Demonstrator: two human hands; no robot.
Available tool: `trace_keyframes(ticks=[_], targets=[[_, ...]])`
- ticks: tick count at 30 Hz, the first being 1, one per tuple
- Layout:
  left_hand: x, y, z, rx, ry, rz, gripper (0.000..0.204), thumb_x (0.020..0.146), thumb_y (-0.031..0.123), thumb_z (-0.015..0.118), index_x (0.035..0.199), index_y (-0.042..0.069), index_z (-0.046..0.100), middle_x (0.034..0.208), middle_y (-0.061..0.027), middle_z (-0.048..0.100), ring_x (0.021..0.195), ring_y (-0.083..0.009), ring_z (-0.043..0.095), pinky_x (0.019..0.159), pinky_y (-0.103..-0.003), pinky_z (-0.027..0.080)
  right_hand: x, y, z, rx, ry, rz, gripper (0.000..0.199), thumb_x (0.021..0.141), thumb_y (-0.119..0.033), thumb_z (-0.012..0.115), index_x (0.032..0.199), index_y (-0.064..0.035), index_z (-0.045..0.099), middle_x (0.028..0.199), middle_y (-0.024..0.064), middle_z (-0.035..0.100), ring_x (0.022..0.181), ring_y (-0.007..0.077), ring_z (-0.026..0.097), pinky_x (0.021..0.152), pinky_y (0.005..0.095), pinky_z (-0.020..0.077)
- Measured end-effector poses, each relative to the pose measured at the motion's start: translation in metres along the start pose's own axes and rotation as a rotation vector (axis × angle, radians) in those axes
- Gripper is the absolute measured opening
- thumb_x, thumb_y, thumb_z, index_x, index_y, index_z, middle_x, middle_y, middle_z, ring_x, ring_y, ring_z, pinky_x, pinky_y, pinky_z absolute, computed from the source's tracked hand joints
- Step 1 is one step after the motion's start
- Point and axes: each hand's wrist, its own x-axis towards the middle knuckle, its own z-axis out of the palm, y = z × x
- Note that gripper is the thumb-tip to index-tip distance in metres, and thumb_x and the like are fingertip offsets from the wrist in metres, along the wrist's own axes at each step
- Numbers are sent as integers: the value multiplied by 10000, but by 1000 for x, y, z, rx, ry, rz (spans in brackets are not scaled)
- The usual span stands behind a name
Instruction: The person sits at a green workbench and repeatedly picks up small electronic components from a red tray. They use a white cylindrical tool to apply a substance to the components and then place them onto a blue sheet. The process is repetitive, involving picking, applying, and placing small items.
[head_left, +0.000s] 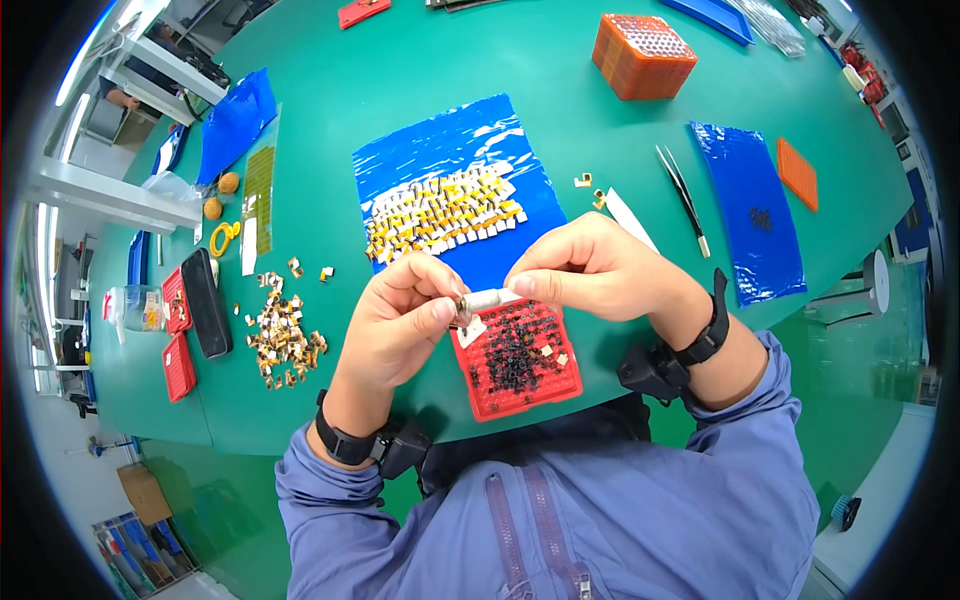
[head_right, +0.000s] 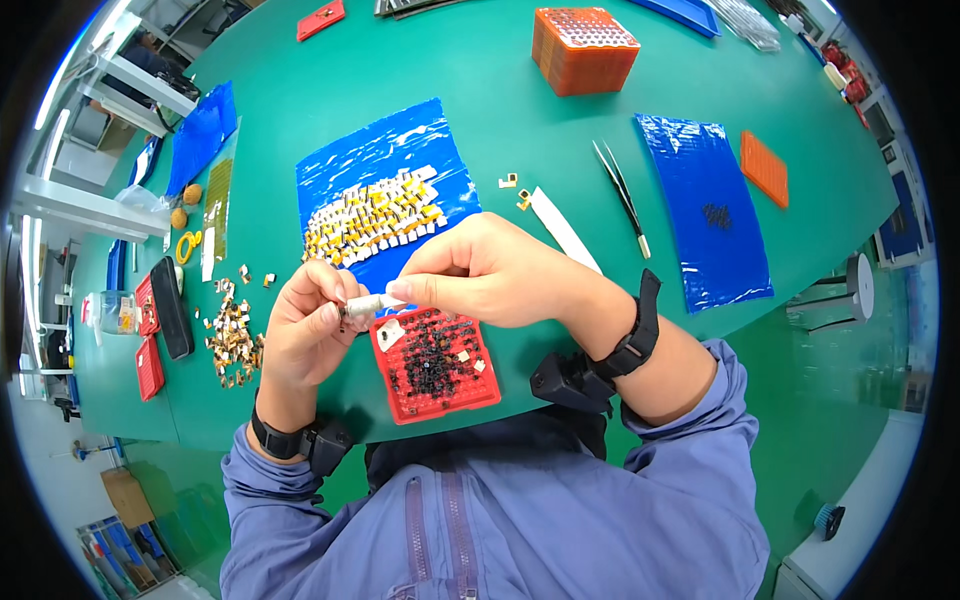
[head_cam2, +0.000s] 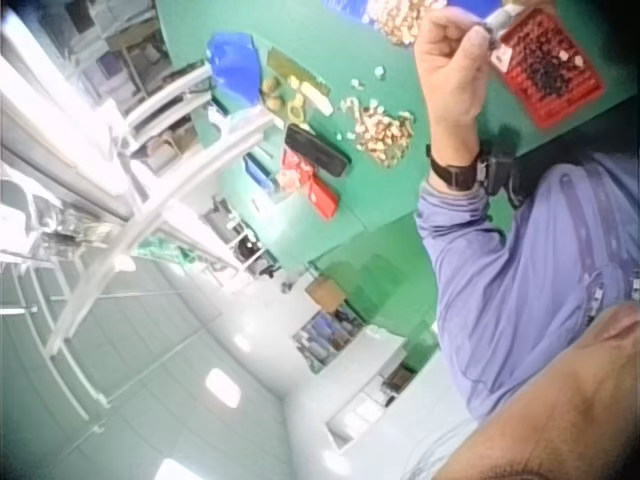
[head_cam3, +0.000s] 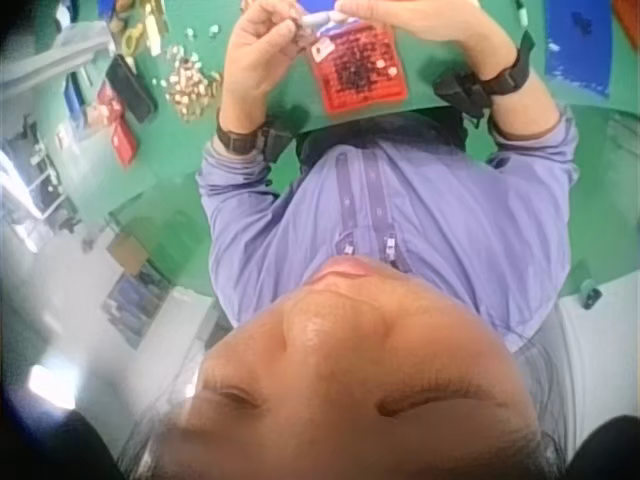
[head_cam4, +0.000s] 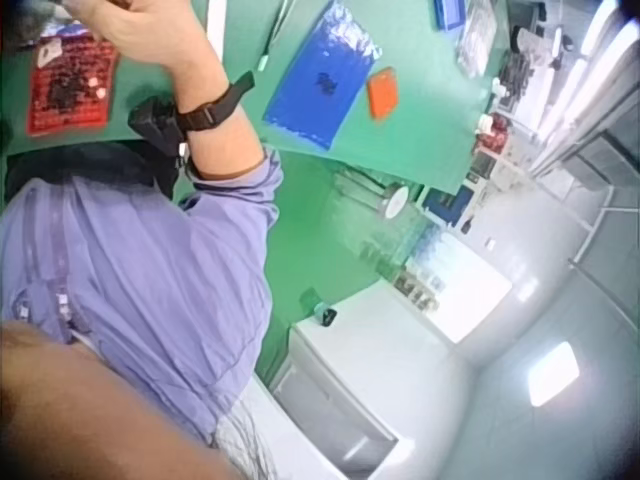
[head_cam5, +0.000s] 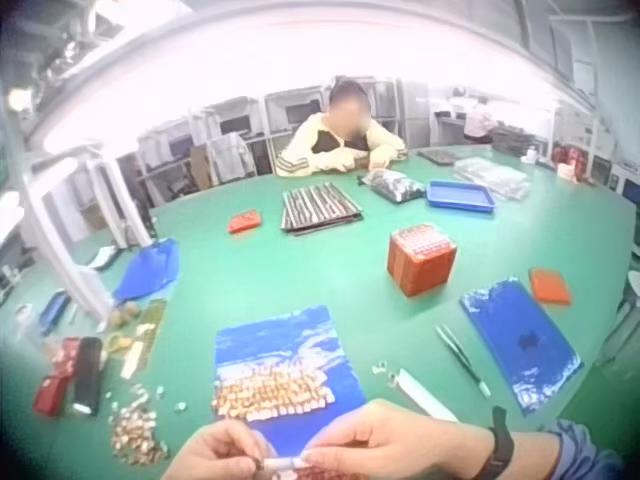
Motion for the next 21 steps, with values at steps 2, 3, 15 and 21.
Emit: trace_keyframes(ticks=[2,3,15,21], targets=[[-1,-2,2,-25,5,-9,90,855,35,599,912,28,530,865,-68,583,791,-140,571,722,-260,452,-1,-1,-2,-21,-19,38,229,877,-199,618,802,14,658,555,-40,470,519,30,364,454,225,295],[-2,-4,2,-30,1,-16,91,856,38,600,905,32,524,859,-65,578,791,-139,570,718,-259,451,-1,-1,-2,-34,-15,24,223,872,-195,626,797,13,652,564,-37,476,522,30,366,455,224,294],[-3,-7,2,-23,40,-19,72,880,42,562,881,41,490,825,-53,544,773,-143,540,710,-275,431,1,-11,-5,48,-84,183,176,874,-173,616,827,-4,633,620,2,558,560,41,465,500,221,375],[-4,-8,3,-69,28,-46,75,882,38,560,885,42,486,823,-60,545,781,-148,546,707,-273,435,0,-4,-6,-90,-77,18,173,879,-171,606,834,-7,640,610,2,552,550,54,465,499,227,374]])
